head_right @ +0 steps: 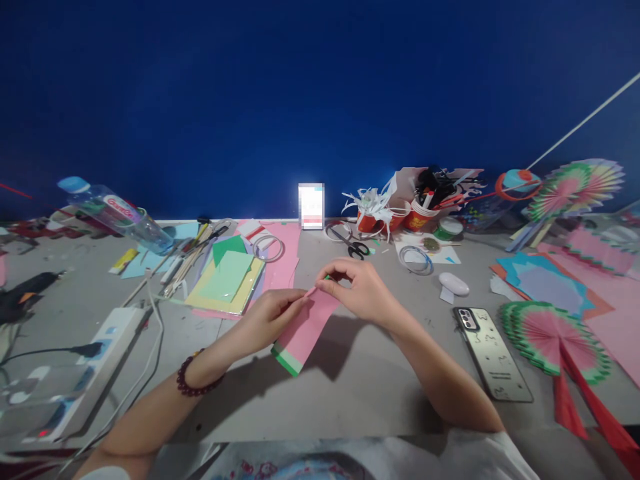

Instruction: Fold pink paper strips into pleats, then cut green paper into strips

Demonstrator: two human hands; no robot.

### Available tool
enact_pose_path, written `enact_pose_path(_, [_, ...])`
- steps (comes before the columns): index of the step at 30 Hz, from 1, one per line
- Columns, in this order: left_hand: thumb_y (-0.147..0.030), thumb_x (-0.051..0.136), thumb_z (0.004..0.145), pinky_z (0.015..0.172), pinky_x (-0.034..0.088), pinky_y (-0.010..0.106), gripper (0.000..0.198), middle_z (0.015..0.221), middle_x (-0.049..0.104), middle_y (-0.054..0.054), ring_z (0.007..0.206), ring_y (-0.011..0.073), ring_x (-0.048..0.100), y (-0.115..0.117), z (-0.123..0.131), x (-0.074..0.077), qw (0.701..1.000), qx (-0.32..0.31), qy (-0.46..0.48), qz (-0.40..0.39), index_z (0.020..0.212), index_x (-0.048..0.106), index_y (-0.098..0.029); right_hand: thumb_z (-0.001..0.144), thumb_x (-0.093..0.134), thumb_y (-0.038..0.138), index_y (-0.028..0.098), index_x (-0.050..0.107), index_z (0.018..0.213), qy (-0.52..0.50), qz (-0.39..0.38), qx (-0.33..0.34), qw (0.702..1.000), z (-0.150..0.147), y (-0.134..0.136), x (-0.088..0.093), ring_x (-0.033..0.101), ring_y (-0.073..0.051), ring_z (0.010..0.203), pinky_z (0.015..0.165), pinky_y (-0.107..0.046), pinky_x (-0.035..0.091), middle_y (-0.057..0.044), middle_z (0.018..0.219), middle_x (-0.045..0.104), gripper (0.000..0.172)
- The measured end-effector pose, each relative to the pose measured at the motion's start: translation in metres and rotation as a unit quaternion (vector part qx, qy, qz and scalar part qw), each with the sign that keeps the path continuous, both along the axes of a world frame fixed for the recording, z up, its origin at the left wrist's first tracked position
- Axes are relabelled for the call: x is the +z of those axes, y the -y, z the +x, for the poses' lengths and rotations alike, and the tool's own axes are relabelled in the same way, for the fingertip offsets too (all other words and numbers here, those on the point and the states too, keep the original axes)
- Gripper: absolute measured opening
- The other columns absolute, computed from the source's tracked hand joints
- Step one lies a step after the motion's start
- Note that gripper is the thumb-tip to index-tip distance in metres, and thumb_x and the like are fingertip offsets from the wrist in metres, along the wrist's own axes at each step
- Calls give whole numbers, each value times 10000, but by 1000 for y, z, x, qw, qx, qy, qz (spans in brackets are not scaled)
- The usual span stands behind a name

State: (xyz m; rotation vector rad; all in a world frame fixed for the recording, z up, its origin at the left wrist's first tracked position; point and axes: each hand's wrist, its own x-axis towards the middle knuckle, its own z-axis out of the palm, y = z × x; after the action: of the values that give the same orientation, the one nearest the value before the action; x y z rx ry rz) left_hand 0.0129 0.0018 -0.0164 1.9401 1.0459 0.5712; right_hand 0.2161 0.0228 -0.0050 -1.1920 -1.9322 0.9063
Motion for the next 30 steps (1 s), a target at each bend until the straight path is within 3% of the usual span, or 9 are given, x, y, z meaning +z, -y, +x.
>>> enact_pose_path(6, [-286,361,959,521,236,237,358,561,414,-49,534,86,364,-1,0,-4,1000,6,-5,7,627,430,-170,840,609,222,195,656,775,7,0,13,1000,-1,-2,-3,601,-155,745,677,-275,445,-21,790,668,85])
enact_pose_path(10, [-264,390,944,521,239,235,342,538,433,-44,523,94,385,-4,1,-12,998,16,-39,42,631,486,-166,877,569,193,201,663,896,43,41,63,996,0,-1,-2,615,-166,857,748,-287,458,-40,907,679,97])
enact_pose_path(14, [-259,396,948,545,282,236,288,630,591,-6,561,117,479,-3,2,-17,995,13,-77,65,801,628,-170,883,601,239,199,675,874,74,77,92,990,0,0,0,610,-164,850,784,-293,451,-36,876,681,85])
enact_pose_path(18, [-319,375,972,581,323,240,305,792,683,27,666,146,563,-2,2,-12,996,-8,-72,61,978,654,-196,889,575,194,186,654,788,115,76,70,988,0,0,1,591,-164,793,738,-291,434,-29,796,664,128])
enact_pose_path(22, [-398,351,980,537,270,242,382,652,596,-4,587,126,492,-4,0,-6,996,-12,-74,41,832,629,-182,891,555,189,186,648,780,136,71,40,987,2,-1,1,574,-167,778,711,-291,420,-31,784,643,145])
enact_pose_path(30, [-354,383,968,515,229,235,384,556,456,-33,534,104,403,-8,-1,-7,998,-11,-56,11,678,546,-163,878,576,179,182,652,778,134,67,41,988,3,-3,2,573,-170,796,733,-294,410,-31,790,647,125])
